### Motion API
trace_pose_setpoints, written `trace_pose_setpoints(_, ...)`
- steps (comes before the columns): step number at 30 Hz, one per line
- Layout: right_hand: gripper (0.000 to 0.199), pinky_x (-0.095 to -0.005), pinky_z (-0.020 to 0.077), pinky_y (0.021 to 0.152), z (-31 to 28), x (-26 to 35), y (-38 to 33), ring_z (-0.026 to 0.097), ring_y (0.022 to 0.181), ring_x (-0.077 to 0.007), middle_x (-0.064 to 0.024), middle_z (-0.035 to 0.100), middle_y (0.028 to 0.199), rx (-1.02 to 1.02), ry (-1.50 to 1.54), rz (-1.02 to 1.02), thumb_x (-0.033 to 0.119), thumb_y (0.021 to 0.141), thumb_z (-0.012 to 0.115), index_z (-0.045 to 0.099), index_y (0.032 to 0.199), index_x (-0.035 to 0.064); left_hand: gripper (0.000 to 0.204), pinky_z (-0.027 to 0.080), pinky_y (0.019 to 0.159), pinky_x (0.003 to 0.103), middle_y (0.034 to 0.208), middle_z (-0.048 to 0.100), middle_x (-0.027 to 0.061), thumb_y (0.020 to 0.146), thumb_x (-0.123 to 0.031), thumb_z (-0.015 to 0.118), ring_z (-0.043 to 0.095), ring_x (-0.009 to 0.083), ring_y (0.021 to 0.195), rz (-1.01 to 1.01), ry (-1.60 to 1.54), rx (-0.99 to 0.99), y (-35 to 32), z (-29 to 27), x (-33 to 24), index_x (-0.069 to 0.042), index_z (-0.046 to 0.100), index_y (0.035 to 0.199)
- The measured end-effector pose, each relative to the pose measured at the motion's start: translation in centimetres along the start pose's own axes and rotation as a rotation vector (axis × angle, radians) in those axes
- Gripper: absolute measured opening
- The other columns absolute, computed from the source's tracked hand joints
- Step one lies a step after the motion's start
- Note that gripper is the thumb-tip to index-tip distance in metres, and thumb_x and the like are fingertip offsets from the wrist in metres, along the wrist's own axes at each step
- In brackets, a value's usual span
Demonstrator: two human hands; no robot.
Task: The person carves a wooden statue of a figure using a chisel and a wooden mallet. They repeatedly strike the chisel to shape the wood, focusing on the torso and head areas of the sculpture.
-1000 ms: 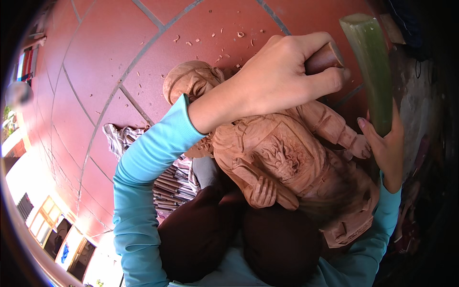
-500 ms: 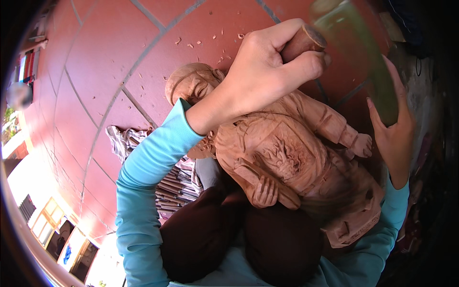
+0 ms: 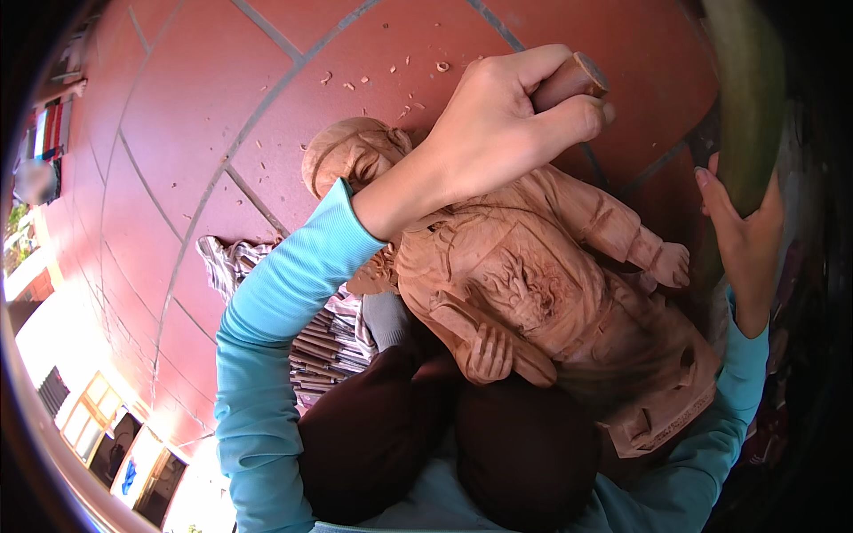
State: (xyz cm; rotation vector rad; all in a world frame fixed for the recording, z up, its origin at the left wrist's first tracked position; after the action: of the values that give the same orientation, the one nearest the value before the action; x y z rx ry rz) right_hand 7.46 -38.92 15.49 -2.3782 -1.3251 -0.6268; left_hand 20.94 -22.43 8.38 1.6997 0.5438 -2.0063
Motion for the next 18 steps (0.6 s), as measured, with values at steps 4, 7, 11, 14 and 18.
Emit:
trace_pose_setpoints(4, 0.045, -0.0288, 0.0499, 0.08, 0.1, 2.4, 0.2, 0.062, 0.094, -0.0174, -0.0099, 0.064, 0.104, -0.023, -0.076, -0.259, -0.004, 0.083, 0.062, 0.052, 0.126, 0.0027, 0.017, 0.033, 0.046, 0.019, 0.061, 0.041, -0.0069, 0.086, -0.01, 0.064, 0.041, -0.0007, 0.054, 0.014, -0.03, -0.004, 0.0, 0.0, 0.6, -0.005, 0.053, 0.074)
trace_pose_setpoints(7, 0.053, -0.0316, 0.0504, 0.082, -0.5, -0.6, 0.2, 0.063, 0.102, -0.024, -0.012, 0.063, 0.113, -0.028, 0.024, -0.06, -0.008, 0.079, 0.06, 0.05, 0.13, 0.0058, 0.017, 0.034, 0.045, 0.019, 0.06, 0.043, -0.0059, 0.086, -0.011, 0.063, 0.043, 0.0, 0.054, -0.021, 0.023, 0.016, 0.1, 0.1, 0.6, -0.004, 0.053, 0.075)
trace_pose_setpoints(11, 0.06, -0.0341, 0.0506, 0.082, 1.1, 3.5, -0.5, 0.062, 0.109, -0.0282, -0.0125, 0.062, 0.122, 0.033, -0.154, -0.351, -0.012, 0.078, 0.057, 0.048, 0.134, 0.0067, 0.015, 0.035, 0.044, 0.019, 0.06, 0.048, -0.0031, 0.086, -0.012, 0.063, 0.045, 0.0016, 0.051, -0.079, 0.044, 0.044, 0.6, 0.0, 1.0, -0.003, 0.054, 0.078)
trace_pose_setpoints(14, 0.054, -0.0322, 0.0467, 0.09, 1.0, 2.3, -0.5, 0.058, 0.112, -0.0231, -0.0142, 0.058, 0.125, 0.062, -0.095, -0.282, -0.002, 0.084, 0.062, 0.045, 0.135, 0.003, 0.021, 0.035, 0.044, 0.021, 0.063, 0.052, 0.0003, 0.088, -0.015, 0.062, 0.045, 0.0034, 0.05, -0.198, -0.067, -0.072, 1.6, -2.2, 0.7, -0.002, 0.053, 0.073)
trace_pose_setpoints(18, 0.048, -0.0289, 0.047, 0.084, 0.3, -0.3, -0.9, 0.059, 0.095, -0.0158, -0.0097, 0.062, 0.108, -0.049, 0.087, -0.116, 0.002, 0.085, 0.064, 0.049, 0.13, 0.0021, 0.032, 0.04, 0.054, 0.031, 0.059, 0.048, 0.0037, 0.081, -0.029, 0.063, 0.046, 0.0122, 0.057, 0.016, 0.28, 0.092, 2.3, 0.7, -1.7, 0.001, 0.053, 0.075)
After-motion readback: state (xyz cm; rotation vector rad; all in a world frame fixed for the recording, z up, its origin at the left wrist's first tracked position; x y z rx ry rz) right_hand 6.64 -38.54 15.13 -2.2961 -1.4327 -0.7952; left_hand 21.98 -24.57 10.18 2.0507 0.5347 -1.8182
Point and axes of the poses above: each hand's wrist, its own y-axis towards the middle knuckle, its own z-axis out of the palm, x = y × z, the point moved 9 cm from there along y, towards the middle knuckle
